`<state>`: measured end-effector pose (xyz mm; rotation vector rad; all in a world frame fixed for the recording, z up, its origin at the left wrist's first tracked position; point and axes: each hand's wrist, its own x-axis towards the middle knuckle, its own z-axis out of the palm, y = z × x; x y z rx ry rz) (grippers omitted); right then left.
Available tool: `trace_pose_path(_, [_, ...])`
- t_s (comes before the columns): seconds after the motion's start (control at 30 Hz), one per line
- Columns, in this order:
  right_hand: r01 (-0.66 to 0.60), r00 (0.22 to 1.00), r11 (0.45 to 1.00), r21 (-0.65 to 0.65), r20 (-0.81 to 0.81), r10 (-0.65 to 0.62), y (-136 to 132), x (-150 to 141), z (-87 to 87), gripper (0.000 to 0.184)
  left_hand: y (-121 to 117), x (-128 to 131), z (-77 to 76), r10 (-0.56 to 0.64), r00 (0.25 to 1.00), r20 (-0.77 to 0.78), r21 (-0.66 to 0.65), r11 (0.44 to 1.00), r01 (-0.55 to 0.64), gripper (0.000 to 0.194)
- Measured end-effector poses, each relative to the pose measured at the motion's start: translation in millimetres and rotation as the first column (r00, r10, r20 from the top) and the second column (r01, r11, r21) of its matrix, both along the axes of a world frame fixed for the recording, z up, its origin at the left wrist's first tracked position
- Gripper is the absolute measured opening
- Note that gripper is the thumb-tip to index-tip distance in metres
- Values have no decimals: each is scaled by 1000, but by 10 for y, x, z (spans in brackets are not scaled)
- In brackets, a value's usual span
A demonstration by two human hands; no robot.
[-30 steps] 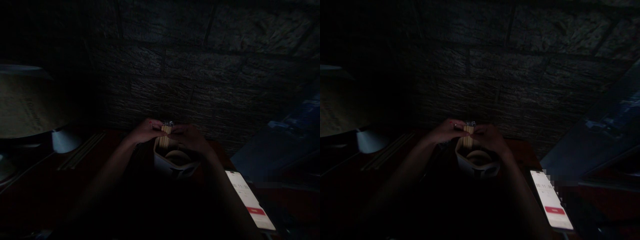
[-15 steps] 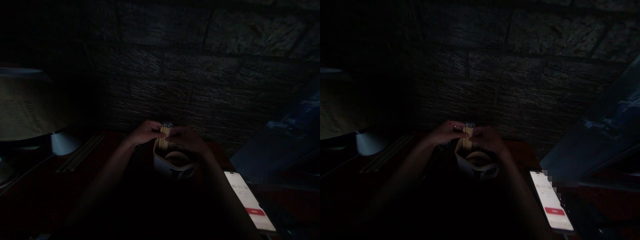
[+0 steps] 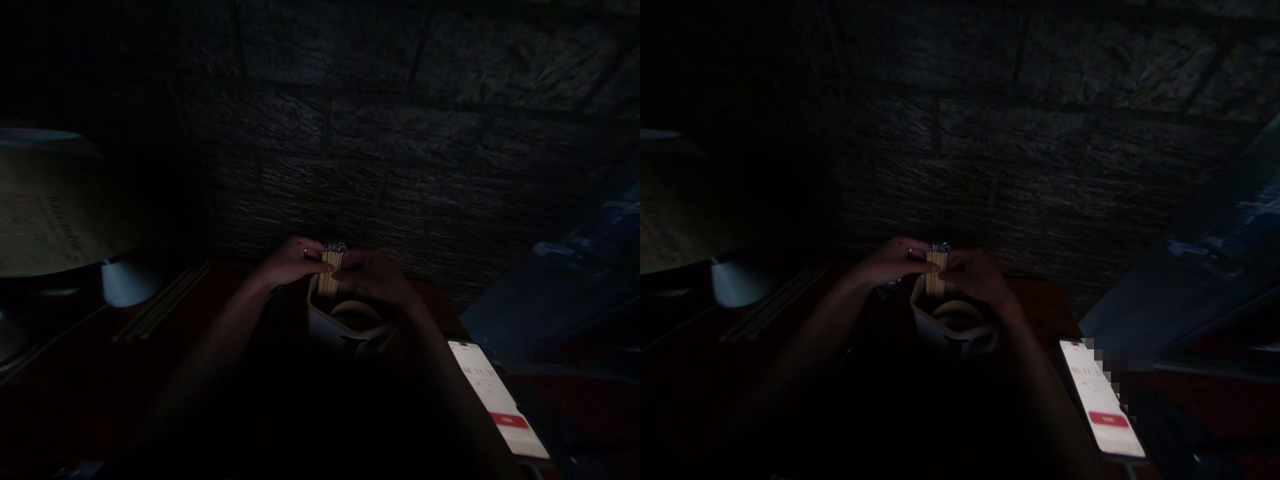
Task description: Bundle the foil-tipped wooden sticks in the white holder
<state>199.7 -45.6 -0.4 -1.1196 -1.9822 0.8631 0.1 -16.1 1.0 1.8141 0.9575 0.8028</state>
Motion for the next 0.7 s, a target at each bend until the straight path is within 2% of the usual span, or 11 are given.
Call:
trace_pose_path(0.47, [-70,992,991,-118,-110,57,63,45,-62,19,43,-37,-15,-44,999,13,-39,998,45,22])
trace_pose_path(0.7, [-83,990,988,-130,-122,67,53,23,-52,18,38,-37,-5,-50,999,-16,-17,999,50,18])
